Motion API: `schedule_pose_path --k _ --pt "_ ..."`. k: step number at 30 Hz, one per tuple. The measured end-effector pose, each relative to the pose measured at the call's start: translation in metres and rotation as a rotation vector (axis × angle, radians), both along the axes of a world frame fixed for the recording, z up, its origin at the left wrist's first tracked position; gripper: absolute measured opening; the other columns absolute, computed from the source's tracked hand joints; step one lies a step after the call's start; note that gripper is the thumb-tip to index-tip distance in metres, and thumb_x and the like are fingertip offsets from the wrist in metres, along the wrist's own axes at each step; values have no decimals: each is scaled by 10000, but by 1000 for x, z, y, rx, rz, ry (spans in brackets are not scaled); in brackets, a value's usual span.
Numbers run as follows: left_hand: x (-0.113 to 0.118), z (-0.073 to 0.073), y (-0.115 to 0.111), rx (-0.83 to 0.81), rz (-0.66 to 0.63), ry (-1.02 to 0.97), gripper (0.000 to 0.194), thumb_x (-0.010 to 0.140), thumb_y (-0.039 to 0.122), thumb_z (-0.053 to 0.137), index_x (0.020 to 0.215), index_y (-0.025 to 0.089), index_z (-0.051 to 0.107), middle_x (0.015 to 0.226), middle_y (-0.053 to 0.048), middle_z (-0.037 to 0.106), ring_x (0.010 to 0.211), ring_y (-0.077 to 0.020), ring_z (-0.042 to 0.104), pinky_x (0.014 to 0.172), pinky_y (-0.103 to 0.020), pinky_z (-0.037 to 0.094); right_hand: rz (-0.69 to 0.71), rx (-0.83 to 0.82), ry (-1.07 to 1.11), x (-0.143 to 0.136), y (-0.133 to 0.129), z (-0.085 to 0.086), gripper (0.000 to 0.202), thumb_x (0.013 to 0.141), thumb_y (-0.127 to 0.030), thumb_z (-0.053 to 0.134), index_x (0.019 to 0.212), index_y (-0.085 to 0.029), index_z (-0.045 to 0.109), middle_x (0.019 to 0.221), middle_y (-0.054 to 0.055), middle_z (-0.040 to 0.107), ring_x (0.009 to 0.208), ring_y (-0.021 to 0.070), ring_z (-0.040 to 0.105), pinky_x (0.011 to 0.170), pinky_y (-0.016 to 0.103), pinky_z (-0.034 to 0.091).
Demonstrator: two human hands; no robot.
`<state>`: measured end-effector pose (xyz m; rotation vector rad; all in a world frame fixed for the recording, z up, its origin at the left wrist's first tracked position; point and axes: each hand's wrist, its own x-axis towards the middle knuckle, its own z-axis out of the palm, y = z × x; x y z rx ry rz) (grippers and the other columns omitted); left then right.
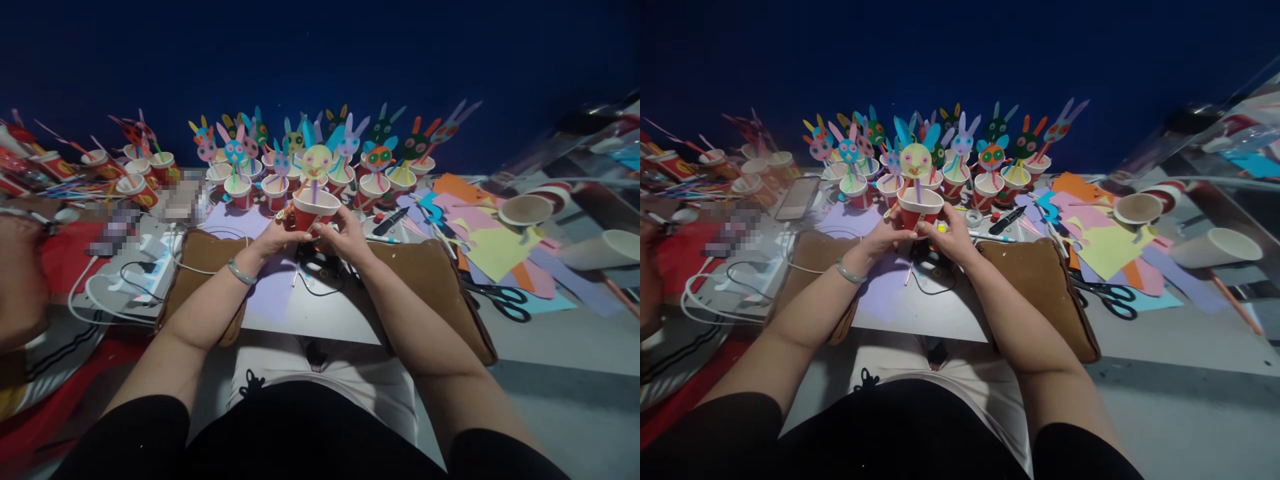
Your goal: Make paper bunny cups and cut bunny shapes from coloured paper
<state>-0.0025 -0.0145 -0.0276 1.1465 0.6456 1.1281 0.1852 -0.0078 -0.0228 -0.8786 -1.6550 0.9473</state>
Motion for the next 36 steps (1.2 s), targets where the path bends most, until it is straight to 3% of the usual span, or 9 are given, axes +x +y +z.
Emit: schedule_pose_path --k 4,9,14,16,20,22,24,29,36 --pt "-3 -3 3 -55 -15 0 752 519 318 1017 1169 193 662 1116 -76 765 1089 -235 727 1027 -401 544 -33 34 92 0 5 -3 693 713 -700 828 1194 -231 657 1135 83 743 1055 275 691 1020 451 563" --pt "-19 2 5 -218 -72 199 712 495 331 1030 1085 148 676 1010 -66 745 852 -156 728 779 -296 586 -165 149 45 6 9 -9 614 769 -559 802 1244 -226 601 1179 91 695 1100 269 675 1036 435 558" --pt "-41 23 6 -22 -199 408 507 608 508 969 813 127 705 697 -39 690 576 -118 623 533 -252 478 -174 172 24 8 11 -12 615 734 -453 805 1261 -241 570 1209 92 675 1140 274 666 984 424 596" --pt "-47 27 8 69 -82 340 517 608 556 957 748 153 665 648 -16 652 504 -94 551 487 -250 413 -160 146 11 7 10 -11 606 728 -426 793 1258 -237 568 1211 95 680 1135 277 665 928 416 616" --pt "-48 27 16 225 333 145 589 559 578 973 900 211 662 809 -2 678 709 -131 638 661 -267 515 -101 113 -39 5 7 -10 595 704 -387 783 1240 -229 578 1195 95 695 1084 269 671 835 389 629" --pt "-46 25 18 272 416 154 720 500 567 999 1047 234 670 966 -25 711 931 -187 683 810 -297 548 -57 113 -72 4 5 -10 573 703 -369 772 1228 -233 586 1191 84 700 1072 258 670 825 381 627" --pt "-43 22 19 299 403 220 770 483 557 1006 1096 227 678 1033 -46 719 1030 -223 682 886 -323 544 -16 128 -110 3 4 -10 551 712 -356 760 1221 -232 593 1185 79 705 1067 249 670 833 380 622" --pt "-38 20 13 315 328 292 683 491 519 1004 1004 173 714 1010 -69 744 996 -249 700 955 -383 546 75 153 -173 0 0 -12 533 748 -352 751 1244 -216 611 1215 91 702 1038 229 669 817 360 610" --pt "-36 20 7 340 259 430 354 588 358 925 855 193 761 1031 -91 742 1069 -288 697 1038 -410 515 117 196 -256 -2 -4 -14 501 782 -313 735 1265 -227 636 1226 100 709 1045 249 671 834 385 595"
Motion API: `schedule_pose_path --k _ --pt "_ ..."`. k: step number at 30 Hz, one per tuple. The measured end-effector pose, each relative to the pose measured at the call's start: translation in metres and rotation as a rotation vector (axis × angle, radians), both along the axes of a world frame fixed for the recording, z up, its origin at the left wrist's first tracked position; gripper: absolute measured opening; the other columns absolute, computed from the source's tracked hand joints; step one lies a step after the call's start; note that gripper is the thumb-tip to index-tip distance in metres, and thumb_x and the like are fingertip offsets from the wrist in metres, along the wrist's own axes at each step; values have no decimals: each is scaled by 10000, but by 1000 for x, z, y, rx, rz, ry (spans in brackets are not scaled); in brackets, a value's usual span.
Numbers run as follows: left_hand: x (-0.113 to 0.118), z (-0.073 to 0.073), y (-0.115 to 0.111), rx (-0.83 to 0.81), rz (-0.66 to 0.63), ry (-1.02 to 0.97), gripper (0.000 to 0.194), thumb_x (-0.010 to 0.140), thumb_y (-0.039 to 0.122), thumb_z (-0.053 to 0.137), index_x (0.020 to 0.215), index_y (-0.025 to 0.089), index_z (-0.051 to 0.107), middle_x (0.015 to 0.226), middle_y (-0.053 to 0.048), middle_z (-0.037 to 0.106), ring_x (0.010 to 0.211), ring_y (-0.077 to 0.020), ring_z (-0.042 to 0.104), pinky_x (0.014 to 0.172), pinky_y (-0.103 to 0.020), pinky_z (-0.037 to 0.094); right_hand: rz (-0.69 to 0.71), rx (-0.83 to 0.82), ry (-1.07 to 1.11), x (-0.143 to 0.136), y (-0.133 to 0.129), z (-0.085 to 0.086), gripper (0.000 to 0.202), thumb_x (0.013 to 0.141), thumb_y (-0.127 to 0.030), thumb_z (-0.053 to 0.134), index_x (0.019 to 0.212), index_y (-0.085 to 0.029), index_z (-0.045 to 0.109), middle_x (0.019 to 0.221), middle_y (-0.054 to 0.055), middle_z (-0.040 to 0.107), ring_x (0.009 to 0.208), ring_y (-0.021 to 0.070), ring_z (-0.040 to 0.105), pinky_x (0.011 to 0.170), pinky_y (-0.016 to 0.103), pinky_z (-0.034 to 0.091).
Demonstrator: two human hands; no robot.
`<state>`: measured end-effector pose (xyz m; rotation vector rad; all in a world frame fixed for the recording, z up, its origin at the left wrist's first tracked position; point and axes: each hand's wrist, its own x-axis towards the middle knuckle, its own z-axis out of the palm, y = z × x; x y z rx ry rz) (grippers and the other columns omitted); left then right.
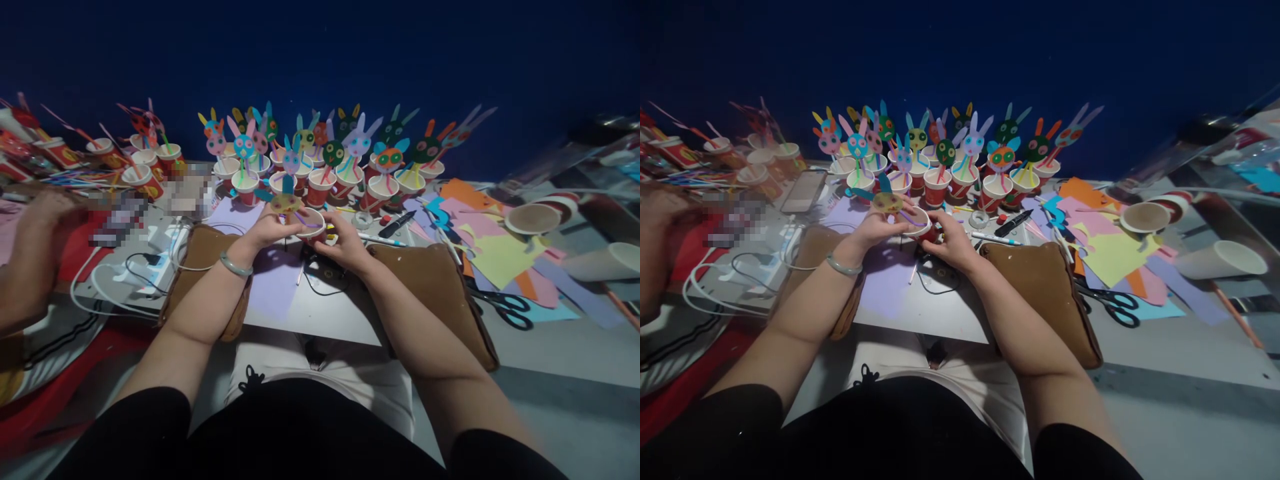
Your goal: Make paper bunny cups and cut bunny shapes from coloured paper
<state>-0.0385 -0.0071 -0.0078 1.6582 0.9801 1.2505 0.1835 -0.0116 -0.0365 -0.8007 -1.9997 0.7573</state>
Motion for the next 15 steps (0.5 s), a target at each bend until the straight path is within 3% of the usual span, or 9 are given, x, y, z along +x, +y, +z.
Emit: schedule_pose_path --k 9,15 --pt "-1 2 -4 -74 -108 110 446 645 539 915 885 189 778 1000 -76 769 990 -254 717 938 -377 564 6 37 -56 0 0 -3 517 783 -299 737 1287 -230 641 1269 108 720 1095 268 685 925 429 580" --pt "0 -1 -1 -110 -123 -21 430 660 554 901 835 184 772 983 -79 772 949 -246 721 922 -397 577 5 71 -34 -1 -2 0 581 866 -413 735 1408 -248 602 1402 137 685 1254 306 662 1082 496 529"
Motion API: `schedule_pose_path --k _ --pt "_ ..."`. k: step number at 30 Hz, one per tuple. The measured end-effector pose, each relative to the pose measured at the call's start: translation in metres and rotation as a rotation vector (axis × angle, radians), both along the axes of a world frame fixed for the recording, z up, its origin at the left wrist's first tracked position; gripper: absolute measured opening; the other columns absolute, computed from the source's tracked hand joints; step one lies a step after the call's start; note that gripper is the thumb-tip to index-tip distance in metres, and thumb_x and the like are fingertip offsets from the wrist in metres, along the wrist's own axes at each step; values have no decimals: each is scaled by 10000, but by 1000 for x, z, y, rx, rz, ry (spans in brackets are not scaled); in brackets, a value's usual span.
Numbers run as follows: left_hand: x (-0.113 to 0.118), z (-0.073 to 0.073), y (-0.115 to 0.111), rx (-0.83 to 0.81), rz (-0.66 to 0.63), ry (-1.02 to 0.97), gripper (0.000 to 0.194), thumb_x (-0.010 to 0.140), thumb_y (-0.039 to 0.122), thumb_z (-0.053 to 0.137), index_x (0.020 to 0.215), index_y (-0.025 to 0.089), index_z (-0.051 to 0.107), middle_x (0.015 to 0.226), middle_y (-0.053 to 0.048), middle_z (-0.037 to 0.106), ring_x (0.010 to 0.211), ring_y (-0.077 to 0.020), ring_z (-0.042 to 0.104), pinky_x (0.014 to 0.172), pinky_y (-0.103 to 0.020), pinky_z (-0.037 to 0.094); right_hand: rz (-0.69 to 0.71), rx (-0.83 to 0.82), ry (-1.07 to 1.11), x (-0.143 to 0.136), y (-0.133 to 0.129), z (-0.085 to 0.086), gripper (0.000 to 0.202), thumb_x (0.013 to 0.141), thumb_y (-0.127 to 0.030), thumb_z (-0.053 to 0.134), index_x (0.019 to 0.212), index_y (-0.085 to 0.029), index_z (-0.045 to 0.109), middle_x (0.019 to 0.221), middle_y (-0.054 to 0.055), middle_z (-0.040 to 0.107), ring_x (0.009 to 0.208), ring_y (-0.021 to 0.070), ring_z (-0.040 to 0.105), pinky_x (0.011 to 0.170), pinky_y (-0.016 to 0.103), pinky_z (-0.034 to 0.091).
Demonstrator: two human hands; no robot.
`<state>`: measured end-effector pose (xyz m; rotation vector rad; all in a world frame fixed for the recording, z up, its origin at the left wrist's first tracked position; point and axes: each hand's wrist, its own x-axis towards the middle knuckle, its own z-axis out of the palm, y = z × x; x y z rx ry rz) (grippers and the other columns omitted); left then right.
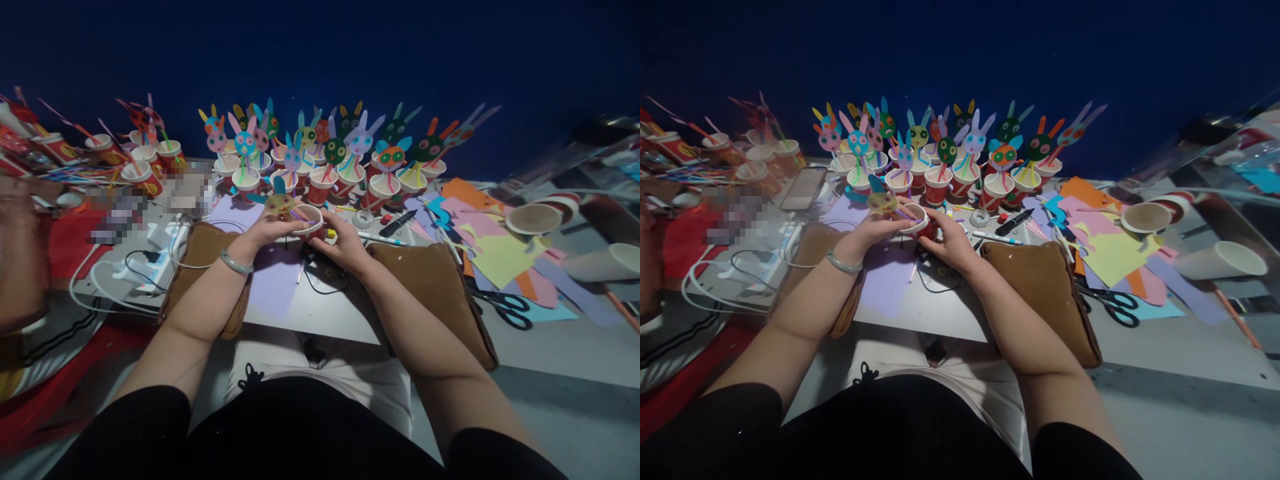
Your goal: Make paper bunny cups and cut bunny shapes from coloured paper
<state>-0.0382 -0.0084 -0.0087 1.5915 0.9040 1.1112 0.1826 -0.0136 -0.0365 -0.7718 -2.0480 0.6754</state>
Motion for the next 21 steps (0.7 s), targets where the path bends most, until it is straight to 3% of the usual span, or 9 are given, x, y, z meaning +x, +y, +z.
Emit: schedule_pose_path --k 3,6,13,17,21 --pt "1 -3 2 -20 82 -32 415 617 527 915 806 190 764 998 -70 766 984 -246 707 962 -405 564 -34 39 11 -1 -1 2 617 900 -555 706 1433 -264 597 1442 141 668 1305 323 639 1127 524 498" --pt "1 -3 2 -15 59 -17 393 623 509 906 800 191 758 1026 -64 765 1025 -247 699 979 -386 553 -54 99 9 -1 -2 5 544 945 -616 624 1374 -281 647 1367 126 716 1247 323 663 1096 535 508" --pt "4 -3 -3 -142 2 -58 381 651 459 900 824 165 732 915 -43 740 834 -187 698 813 -323 574 -91 134 47 -1 -2 8 443 940 -619 641 1220 -286 722 1187 101 773 1098 303 692 1001 506 536" --pt "4 -1 -6 -151 -3 -101 399 650 430 905 882 156 731 1038 -77 746 968 -223 711 898 -349 574 -102 115 63 -2 -3 8 408 926 -591 678 1177 -274 734 1134 95 774 1017 279 685 954 480 546" --pt "3 -1 -3 -85 10 -49 320 658 410 872 791 160 723 1096 -92 732 1045 -255 694 972 -391 549 -103 78 79 -4 -4 8 427 906 -599 701 1180 -274 737 1073 82 773 908 254 674 855 443 560"
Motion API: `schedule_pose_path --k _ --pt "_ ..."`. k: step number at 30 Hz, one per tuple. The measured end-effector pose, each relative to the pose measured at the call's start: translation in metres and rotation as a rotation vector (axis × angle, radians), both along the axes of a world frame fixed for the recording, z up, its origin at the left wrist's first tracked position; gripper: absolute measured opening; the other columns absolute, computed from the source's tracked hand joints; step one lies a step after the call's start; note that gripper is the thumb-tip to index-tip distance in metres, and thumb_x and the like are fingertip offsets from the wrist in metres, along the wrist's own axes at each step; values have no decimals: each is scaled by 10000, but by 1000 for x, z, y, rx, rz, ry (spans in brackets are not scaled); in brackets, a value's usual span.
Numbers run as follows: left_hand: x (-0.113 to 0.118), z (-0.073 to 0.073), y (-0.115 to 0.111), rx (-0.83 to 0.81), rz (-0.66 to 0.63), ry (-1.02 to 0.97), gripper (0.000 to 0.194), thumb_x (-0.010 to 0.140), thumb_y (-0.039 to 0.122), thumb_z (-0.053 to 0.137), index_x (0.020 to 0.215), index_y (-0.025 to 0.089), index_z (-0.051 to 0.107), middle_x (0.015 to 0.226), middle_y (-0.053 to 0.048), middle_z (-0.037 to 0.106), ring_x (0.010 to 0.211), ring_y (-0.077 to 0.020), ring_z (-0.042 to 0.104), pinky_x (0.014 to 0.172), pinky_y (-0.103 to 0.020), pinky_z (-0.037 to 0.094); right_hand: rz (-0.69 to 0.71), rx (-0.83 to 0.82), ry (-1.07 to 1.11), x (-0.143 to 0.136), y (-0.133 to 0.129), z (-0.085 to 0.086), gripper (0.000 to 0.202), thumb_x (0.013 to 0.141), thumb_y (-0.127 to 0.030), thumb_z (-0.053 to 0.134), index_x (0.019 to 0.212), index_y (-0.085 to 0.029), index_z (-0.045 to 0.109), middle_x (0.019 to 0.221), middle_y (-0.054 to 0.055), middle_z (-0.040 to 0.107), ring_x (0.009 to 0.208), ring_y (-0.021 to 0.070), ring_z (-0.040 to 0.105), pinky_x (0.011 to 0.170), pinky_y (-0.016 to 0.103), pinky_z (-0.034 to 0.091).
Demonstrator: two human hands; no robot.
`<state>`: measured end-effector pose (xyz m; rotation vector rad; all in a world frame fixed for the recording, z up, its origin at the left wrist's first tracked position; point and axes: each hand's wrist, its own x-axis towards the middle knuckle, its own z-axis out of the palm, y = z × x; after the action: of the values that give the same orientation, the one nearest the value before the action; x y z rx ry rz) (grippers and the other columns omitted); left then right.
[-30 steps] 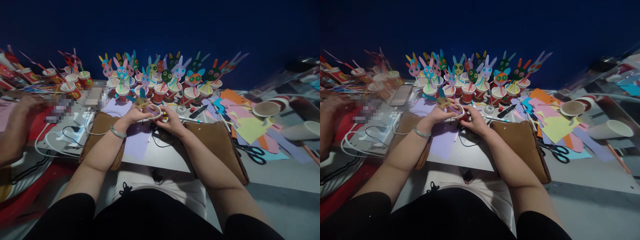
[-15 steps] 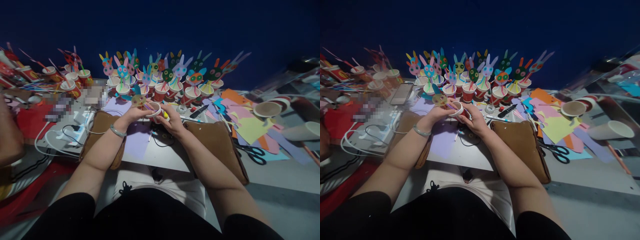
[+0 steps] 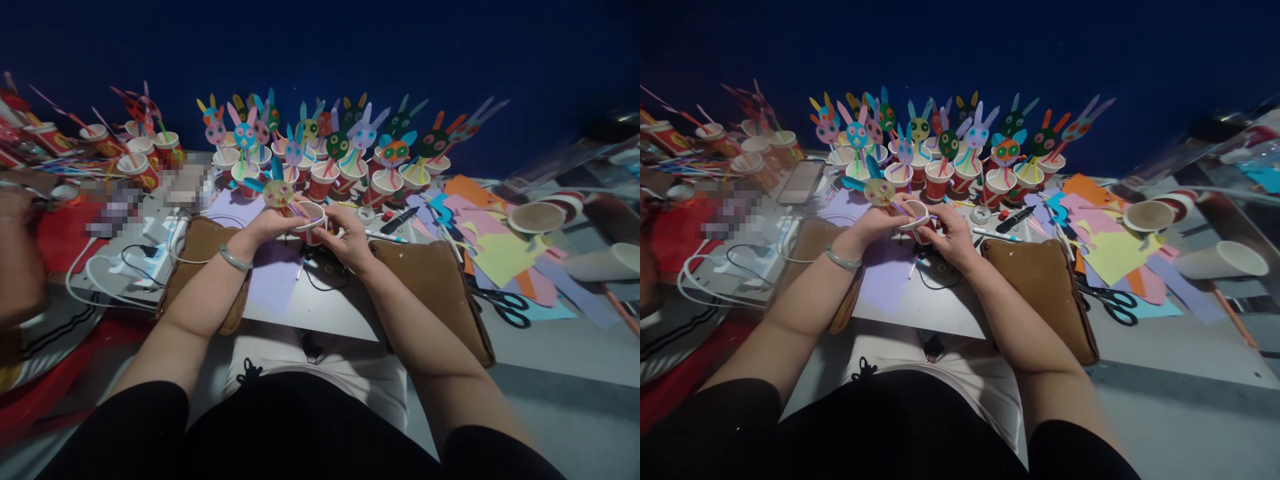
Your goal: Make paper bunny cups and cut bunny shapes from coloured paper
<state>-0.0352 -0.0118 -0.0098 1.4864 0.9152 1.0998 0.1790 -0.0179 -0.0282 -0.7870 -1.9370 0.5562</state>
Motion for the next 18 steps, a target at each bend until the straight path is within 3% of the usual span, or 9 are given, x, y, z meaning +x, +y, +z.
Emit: schedule_pose_path --k 6,14,18 --pt "0 -1 4 36 -20 19 311 660 417 862 751 171 696 1073 -85 738 1090 -253 679 1019 -385 521 28 26 56 -1 -2 1 383 907 -550 729 1166 -269 743 1094 77 773 987 261 686 886 432 546" --pt "2 5 0 1 -80 -23 528 644 532 908 977 162 732 1104 -93 764 1068 -249 710 984 -372 539 27 -24 30 -1 -3 0 381 925 -568 701 1131 -251 751 1086 83 773 1004 251 691 914 419 552" --pt "1 7 0 47 -100 -9 434 658 507 910 863 166 737 1053 -80 756 1030 -231 704 979 -366 529 28 -46 50 -2 -4 0 424 912 -588 708 1167 -253 755 1127 95 771 1015 256 693 897 424 566"
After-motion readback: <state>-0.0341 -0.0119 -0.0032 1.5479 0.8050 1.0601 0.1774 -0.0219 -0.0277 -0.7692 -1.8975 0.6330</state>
